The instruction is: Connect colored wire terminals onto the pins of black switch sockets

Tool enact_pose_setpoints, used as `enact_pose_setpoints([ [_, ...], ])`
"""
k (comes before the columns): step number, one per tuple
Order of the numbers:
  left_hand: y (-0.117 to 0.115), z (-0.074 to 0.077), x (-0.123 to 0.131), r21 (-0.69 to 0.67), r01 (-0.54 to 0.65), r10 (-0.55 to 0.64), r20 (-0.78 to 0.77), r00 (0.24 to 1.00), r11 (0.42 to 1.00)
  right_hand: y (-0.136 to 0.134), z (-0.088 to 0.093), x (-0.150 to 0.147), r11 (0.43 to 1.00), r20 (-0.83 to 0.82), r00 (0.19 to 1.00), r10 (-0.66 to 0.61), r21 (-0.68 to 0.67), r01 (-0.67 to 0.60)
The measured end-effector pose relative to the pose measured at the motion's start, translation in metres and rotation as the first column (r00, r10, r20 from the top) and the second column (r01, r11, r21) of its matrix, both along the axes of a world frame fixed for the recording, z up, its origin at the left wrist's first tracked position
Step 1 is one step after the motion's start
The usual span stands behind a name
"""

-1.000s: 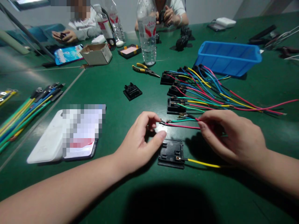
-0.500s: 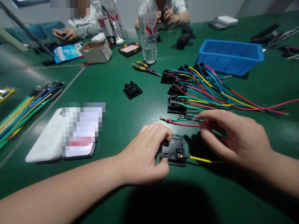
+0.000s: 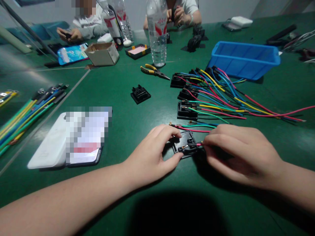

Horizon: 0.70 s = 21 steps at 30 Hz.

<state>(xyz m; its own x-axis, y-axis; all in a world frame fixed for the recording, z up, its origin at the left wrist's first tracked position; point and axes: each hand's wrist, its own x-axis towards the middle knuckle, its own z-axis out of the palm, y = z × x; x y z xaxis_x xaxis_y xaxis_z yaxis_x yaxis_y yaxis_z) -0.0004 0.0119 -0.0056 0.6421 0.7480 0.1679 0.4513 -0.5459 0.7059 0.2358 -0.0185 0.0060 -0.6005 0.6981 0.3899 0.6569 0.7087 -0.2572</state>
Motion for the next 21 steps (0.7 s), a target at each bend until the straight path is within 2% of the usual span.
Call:
enact_pose_setpoints([
  [5,0.0,0.0,0.0,0.011,0.005,-0.005,-0.002,1.0,1.0,0.002,0.0,-0.001,1.0,0.036,0.999,0.004,0.017,-0.005],
  [10,0.002,-0.001,0.001,0.018,0.007,-0.007,-0.001,1.0,1.0,0.004,-0.001,-0.002,0.996,0.044,0.996,0.08,0.04,-0.081],
  [14,0.002,0.001,0.002,0.048,0.012,-0.012,-0.007,1.0,0.999,0.004,-0.001,-0.001,0.996,0.056,0.996,0.07,0.047,-0.073],
  [17,-0.002,0.005,-0.001,0.147,0.024,-0.024,-0.002,1.0,0.989,0.003,-0.001,0.0,0.996,0.061,0.996,0.071,0.039,-0.074],
  [21,-0.007,0.011,-0.006,0.326,0.052,-0.07,0.045,0.997,0.944,0.003,-0.002,-0.001,0.998,0.062,0.996,0.064,0.018,-0.065],
])
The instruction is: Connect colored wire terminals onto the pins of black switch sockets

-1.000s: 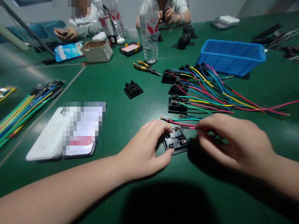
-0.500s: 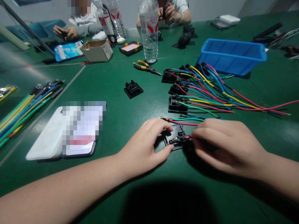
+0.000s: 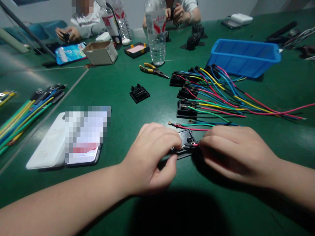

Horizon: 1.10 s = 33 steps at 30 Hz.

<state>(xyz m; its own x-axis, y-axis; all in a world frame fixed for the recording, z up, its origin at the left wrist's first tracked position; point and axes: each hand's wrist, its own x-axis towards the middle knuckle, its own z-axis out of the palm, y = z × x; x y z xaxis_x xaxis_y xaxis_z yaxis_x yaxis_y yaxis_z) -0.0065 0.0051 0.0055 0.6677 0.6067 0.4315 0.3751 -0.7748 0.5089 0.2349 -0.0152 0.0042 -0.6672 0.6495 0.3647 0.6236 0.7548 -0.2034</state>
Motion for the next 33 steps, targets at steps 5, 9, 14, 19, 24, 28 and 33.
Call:
enact_pose_setpoints([
  [5,-0.0013,-0.0012,-0.0011,0.102,0.044,-0.037,-0.074,0.997,0.994,0.0,-0.0004,-0.0001,1.0,-0.01,1.0,0.012,0.009,-0.012],
  [9,-0.0004,-0.0026,-0.0002,0.094,0.028,-0.018,-0.106,0.994,0.995,-0.0007,-0.0001,0.0002,1.0,0.003,1.0,0.017,-0.01,-0.017],
  [14,-0.0003,-0.0018,-0.0004,0.097,0.016,-0.005,-0.111,0.994,0.995,-0.0001,-0.0015,-0.0001,1.0,0.001,1.0,0.016,-0.004,-0.016],
  [19,-0.0001,-0.0022,-0.0004,0.112,0.025,-0.012,-0.12,0.993,0.993,0.0004,-0.0025,0.0006,1.0,0.002,1.0,0.023,-0.01,-0.023],
  [24,0.0008,-0.0013,0.0009,0.077,0.008,0.002,-0.125,0.992,0.997,-0.0004,-0.001,0.0007,1.0,0.013,1.0,0.016,-0.009,-0.016],
  [28,0.0013,0.0004,0.0012,0.044,0.004,0.001,-0.11,0.994,0.999,0.0004,0.0003,-0.0006,1.0,0.036,0.999,0.011,-0.004,-0.01],
  [33,0.0003,0.0018,0.001,0.039,0.01,-0.005,-0.135,0.991,0.999,0.0012,0.0003,-0.0007,0.999,0.021,0.999,0.044,0.031,-0.045],
])
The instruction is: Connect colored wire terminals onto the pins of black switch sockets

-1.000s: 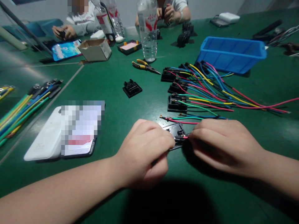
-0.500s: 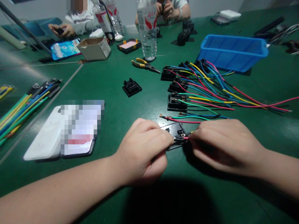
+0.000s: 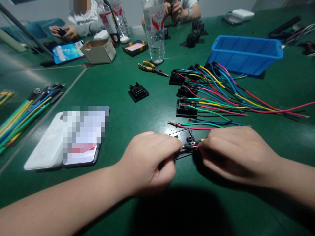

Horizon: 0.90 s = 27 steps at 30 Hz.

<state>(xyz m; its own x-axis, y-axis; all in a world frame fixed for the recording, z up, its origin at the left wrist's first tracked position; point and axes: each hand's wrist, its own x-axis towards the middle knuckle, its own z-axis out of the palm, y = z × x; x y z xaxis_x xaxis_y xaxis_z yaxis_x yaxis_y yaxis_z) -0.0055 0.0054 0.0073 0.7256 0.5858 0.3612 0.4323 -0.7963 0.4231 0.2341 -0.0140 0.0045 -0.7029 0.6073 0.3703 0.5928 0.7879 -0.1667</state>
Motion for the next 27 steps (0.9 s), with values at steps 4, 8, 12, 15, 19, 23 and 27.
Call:
enact_pose_setpoints([
  [4,-0.002,0.002,0.003,0.002,-0.018,0.018,-0.044,0.999,1.0,0.0,-0.002,0.0,0.999,0.002,1.0,0.014,0.029,-0.014],
  [8,-0.003,0.002,0.004,0.013,-0.026,0.026,-0.065,0.998,1.0,0.001,-0.003,0.0,0.996,0.012,0.999,0.03,0.079,-0.031],
  [12,-0.003,-0.004,-0.001,0.135,0.049,-0.039,-0.072,0.997,0.99,0.002,-0.003,0.0,0.996,0.033,0.999,0.033,0.086,-0.036],
  [15,-0.002,-0.008,-0.005,0.204,0.108,-0.104,-0.032,0.994,0.973,0.003,-0.002,-0.001,0.995,0.047,0.998,0.031,0.096,-0.036],
  [19,-0.002,-0.009,-0.006,0.208,0.106,-0.099,-0.044,0.994,0.972,0.003,-0.002,-0.001,0.993,0.055,0.998,0.034,0.114,-0.04],
  [23,-0.002,-0.006,-0.006,0.159,0.072,-0.057,-0.095,0.994,0.985,0.0,0.0,-0.001,0.991,0.062,0.997,0.044,0.122,-0.051],
  [27,0.0,-0.003,-0.005,0.148,0.074,-0.06,-0.092,0.994,0.986,-0.002,0.005,-0.001,0.988,0.096,0.994,0.055,0.141,-0.068],
])
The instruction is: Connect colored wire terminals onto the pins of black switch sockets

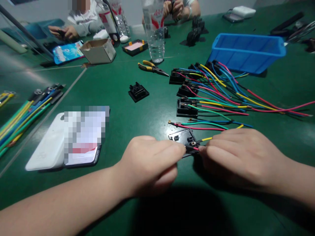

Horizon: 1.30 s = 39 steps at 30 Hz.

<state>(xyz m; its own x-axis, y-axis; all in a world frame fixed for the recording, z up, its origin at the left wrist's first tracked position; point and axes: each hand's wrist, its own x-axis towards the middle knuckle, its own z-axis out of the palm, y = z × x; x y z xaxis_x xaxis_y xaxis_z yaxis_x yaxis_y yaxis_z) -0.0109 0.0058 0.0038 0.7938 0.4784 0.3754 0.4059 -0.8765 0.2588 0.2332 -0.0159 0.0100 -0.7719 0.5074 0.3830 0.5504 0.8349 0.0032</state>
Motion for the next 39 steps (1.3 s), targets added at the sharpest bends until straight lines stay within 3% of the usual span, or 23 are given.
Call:
enact_pose_setpoints([
  [8,0.003,0.001,0.001,-0.014,0.042,-0.041,0.048,0.998,0.999,0.005,-0.003,0.0,0.999,0.024,1.0,0.001,0.036,-0.002],
  [12,0.003,-0.001,0.001,-0.093,0.031,-0.022,0.096,0.995,0.995,0.001,-0.002,-0.001,0.995,-0.009,1.0,-0.01,0.101,0.01],
  [17,0.006,-0.007,0.002,-0.139,0.103,-0.082,0.15,0.985,0.985,0.0,0.004,0.003,0.991,-0.128,0.985,-0.117,0.052,0.124],
  [22,0.006,-0.008,0.006,-0.178,-0.075,0.098,0.128,0.987,0.981,0.003,0.001,0.002,0.971,-0.189,0.956,-0.226,-0.117,0.206],
  [28,0.008,-0.007,0.007,-0.347,-0.12,0.161,0.09,0.983,0.93,0.0,-0.005,0.0,0.981,-0.151,0.979,-0.14,-0.154,0.116],
  [32,0.009,-0.008,0.008,-0.417,-0.135,0.197,0.11,0.974,0.899,-0.001,-0.003,0.002,0.997,-0.132,0.991,-0.021,-0.073,0.012],
  [35,0.01,-0.007,0.008,-0.473,-0.136,0.212,0.11,0.971,0.871,-0.001,0.003,0.005,0.993,-0.18,0.977,-0.114,0.009,0.117],
  [39,0.011,-0.003,0.008,-0.527,-0.121,0.19,0.079,0.979,0.841,0.004,0.012,0.009,0.953,-0.338,0.893,-0.298,-0.048,0.3],
])
